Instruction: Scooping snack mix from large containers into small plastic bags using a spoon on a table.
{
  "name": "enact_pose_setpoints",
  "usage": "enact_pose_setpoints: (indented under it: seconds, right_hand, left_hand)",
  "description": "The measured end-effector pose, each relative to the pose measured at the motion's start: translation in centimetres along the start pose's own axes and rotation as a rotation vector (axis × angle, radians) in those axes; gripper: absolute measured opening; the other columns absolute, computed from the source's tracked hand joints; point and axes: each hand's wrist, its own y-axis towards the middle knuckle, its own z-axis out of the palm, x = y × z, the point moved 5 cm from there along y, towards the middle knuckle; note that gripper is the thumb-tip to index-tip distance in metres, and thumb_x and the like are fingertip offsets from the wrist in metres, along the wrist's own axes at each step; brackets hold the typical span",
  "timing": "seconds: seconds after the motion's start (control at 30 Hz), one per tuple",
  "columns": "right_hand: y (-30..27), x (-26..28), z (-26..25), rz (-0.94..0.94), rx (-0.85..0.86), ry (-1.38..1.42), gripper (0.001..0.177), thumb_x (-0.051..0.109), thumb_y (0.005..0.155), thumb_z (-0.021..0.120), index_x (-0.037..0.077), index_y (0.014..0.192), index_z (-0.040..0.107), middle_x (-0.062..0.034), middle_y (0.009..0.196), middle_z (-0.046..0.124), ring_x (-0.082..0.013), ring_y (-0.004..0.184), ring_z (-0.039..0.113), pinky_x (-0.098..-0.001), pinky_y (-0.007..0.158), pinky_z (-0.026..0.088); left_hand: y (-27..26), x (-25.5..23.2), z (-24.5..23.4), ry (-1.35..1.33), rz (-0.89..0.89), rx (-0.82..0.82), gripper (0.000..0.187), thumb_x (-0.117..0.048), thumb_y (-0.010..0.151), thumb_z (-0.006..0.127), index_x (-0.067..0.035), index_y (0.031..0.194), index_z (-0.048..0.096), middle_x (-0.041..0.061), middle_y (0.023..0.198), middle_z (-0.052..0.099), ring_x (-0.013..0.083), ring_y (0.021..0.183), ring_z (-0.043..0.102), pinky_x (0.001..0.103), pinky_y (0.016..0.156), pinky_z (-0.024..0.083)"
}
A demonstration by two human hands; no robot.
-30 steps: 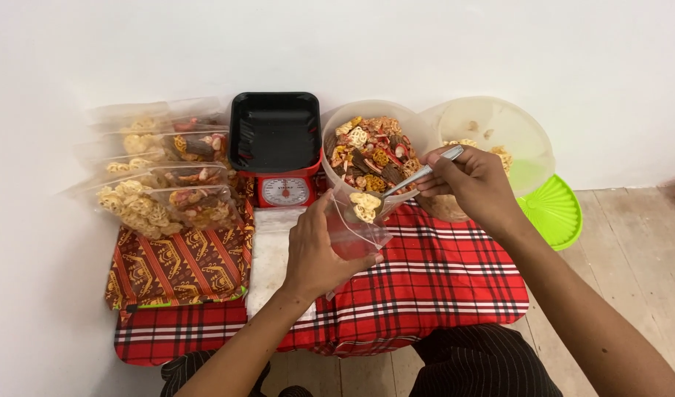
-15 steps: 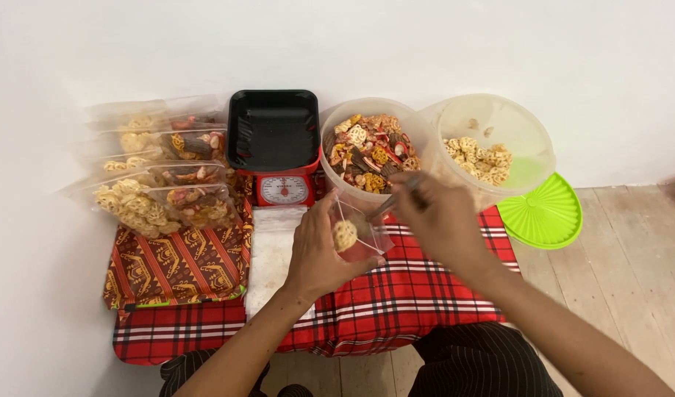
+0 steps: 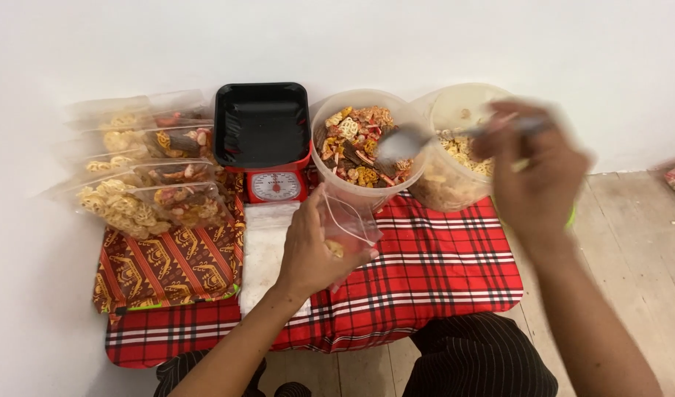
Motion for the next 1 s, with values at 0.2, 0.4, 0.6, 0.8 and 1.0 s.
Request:
enact_pose_setpoints:
  seconds: [0.2, 0.4, 0.6, 0.8, 1.0]
  right_hand:
    - [-2.4, -16.7, 1.6, 0.338, 0.275, -0.150, 0.019, 0.002, 0.107, 0.055, 0.009, 0.119, 0.068, -0.0046, 0.097, 0.074, -0.0180, 0.082, 0.069, -0.0329, 0.078, 0.051]
    - [-8.3, -23.5, 6.2, 0.502, 0.326, -0.265, 0.009, 0.028, 0.106, 0.063, 0.026, 0.111, 0.070, 0.0065, 0.080, 0.073, -0.0263, 0.085, 0.073, -0.0431, 0.086, 0.054]
    - [-7.6, -21.7, 6.1, 0.618, 0.262, -0.023, 0.015, 0.017, 0.105, 0.059, 0.011, 0.108, 0.072, -0.0043, 0.080, 0.074, -0.0226, 0.082, 0.074, -0.0363, 0.088, 0.053]
    - [-7.6, -21.3, 6.3, 0.585, 0.221, -0.030, 0.011, 0.018, 0.104, 0.063, 0.013, 0.106, 0.073, -0.0045, 0.077, 0.073, -0.0233, 0.081, 0.074, -0.0367, 0.087, 0.053]
    - [-7.2, -21.1, 6.4, 0.755, 0.276, -0.189, 0.017, 0.032, 0.098, 0.059, 0.030, 0.106, 0.074, 0.0077, 0.074, 0.072, -0.0174, 0.089, 0.073, -0.0320, 0.098, 0.044]
  left_hand:
    - [0.1, -0.1, -0.3, -0.009, 0.009, -0.024, 0.125, -0.070, 0.062, 0.079, -0.005, 0.154, 0.024, 0.021, 0.154, 0.042, 0.0344, 0.137, 0.048, 0.049, 0.105, 0.045]
    - [0.0, 0.0, -0.1, -0.026, 0.094, -0.117, 0.131, -0.058, 0.053, 0.094, -0.002, 0.153, 0.032, 0.027, 0.134, 0.052, 0.0499, 0.119, 0.055, 0.062, 0.095, 0.047]
    - [0.2, -0.4, -0.9, -0.062, 0.078, -0.105, 0.129, -0.058, 0.055, 0.094, -0.001, 0.153, 0.031, 0.029, 0.132, 0.052, 0.0509, 0.119, 0.055, 0.063, 0.097, 0.046]
    - [0.0, -0.2, -0.9, -0.058, 0.078, -0.099, 0.129, -0.058, 0.055, 0.094, 0.000, 0.152, 0.031, 0.029, 0.131, 0.051, 0.0512, 0.120, 0.054, 0.064, 0.098, 0.045]
    - [0.0, -0.3, -1.0, -0.057, 0.095, -0.099, 0.128, -0.058, 0.057, 0.093, 0.001, 0.152, 0.030, 0.029, 0.132, 0.050, 0.0513, 0.120, 0.053, 0.063, 0.098, 0.044]
